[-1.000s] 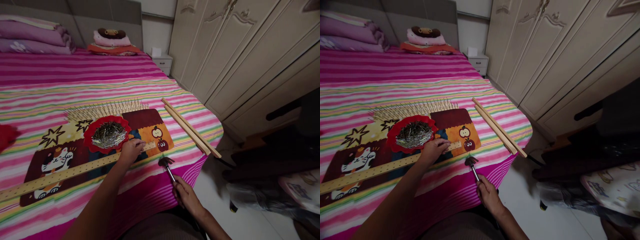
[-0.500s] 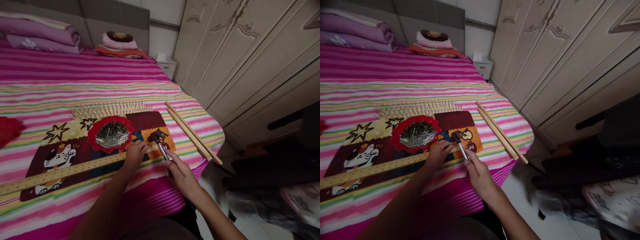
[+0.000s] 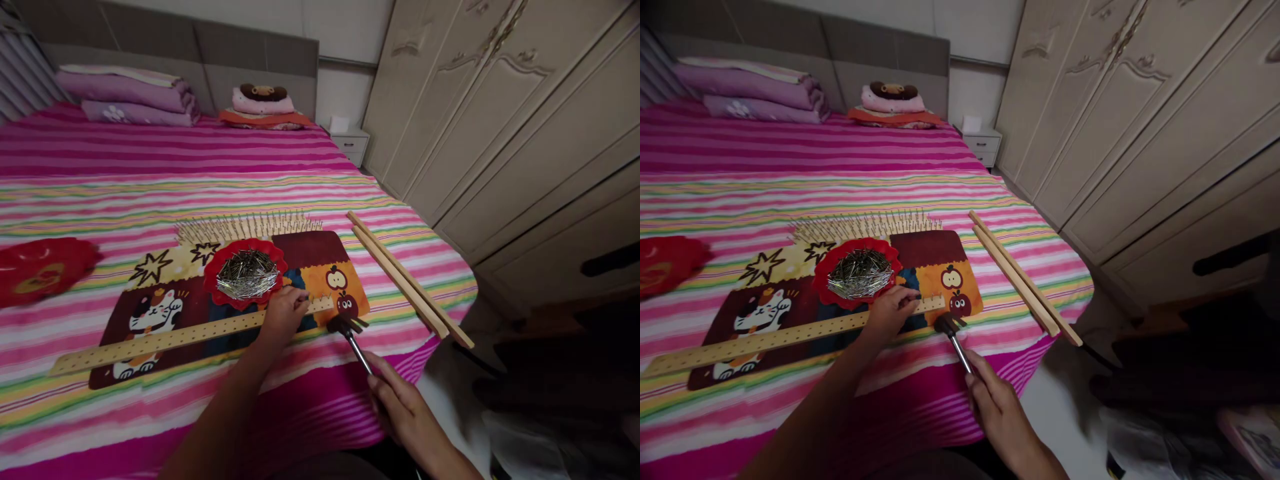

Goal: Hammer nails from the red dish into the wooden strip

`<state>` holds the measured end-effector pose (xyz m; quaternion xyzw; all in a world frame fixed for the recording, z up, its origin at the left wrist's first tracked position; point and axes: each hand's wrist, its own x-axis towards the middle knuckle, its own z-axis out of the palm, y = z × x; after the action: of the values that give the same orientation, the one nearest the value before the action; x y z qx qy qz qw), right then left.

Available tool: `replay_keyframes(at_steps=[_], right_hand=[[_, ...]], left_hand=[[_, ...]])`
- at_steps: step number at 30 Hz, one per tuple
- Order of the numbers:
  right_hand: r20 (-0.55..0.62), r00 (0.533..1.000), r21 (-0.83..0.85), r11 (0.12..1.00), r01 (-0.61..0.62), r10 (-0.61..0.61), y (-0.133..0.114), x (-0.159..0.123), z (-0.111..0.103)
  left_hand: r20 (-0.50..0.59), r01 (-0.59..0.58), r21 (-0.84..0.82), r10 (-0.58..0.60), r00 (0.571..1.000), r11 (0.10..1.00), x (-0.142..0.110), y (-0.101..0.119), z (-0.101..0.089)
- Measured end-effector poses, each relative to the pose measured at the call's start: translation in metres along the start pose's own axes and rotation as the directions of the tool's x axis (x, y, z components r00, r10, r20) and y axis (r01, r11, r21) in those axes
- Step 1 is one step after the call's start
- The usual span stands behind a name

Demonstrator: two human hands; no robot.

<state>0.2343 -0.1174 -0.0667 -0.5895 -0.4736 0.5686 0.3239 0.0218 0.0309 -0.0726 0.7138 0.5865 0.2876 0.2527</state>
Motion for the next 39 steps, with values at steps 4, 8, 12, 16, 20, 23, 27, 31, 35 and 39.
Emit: replay_keyframes(at_steps=[4,8,12,16,20,23,27,31,35,39], right_hand=[[-0.091,0.989,0.103,0.989,-0.109,0.118,0.053,0.000,-0.001],[-0.076,0.988,0.158,0.980,-0.120,0.133,0.078,0.005,0.002],[-0.079,0.987,0.177,0.976,-0.127,0.143,0.077,0.009,0.005],[-0.081,0.971,0.247,0.948,-0.199,0.225,0.073,0.011,0.005],[-0.073,0.965,0.296,0.929,-0.221,0.253,0.070,0.011,0.005],[-0.073,0.968,0.316,0.926,-0.206,0.240,0.069,0.011,0.005],[-0.066,0.974,0.313,0.931,-0.187,0.218,0.068,0.011,0.005],[-0.076,0.969,0.305,0.931,-0.203,0.237,0.070,0.013,0.005],[-0.064,0.969,0.320,0.925,-0.205,0.237,0.070,0.014,0.004],[-0.057,0.972,0.328,0.924,-0.197,0.227,0.069,0.014,0.003]], left_hand=[[-0.169,0.094,0.234,-0.055,0.984,0.968,0.005,-0.015,-0.038],[-0.068,0.185,0.475,-0.174,0.982,0.860,0.016,-0.028,-0.060],[0.029,0.150,0.587,-0.206,0.978,0.796,0.024,-0.028,-0.059],[0.054,0.117,0.655,-0.201,0.978,0.747,0.028,-0.026,-0.056],[0.009,0.129,0.591,-0.167,0.986,0.796,0.028,-0.033,-0.059],[-0.071,0.192,0.373,-0.178,0.981,0.908,0.025,-0.041,-0.066],[-0.061,0.303,-0.154,-0.315,0.947,0.941,0.017,-0.041,-0.070],[0.085,0.348,-0.567,-0.367,0.926,0.746,0.007,-0.027,-0.066],[0.136,0.335,-0.704,-0.344,0.929,0.626,-0.003,-0.014,-0.062],[0.182,0.355,-0.684,-0.322,0.929,0.638,-0.007,-0.007,-0.063]])
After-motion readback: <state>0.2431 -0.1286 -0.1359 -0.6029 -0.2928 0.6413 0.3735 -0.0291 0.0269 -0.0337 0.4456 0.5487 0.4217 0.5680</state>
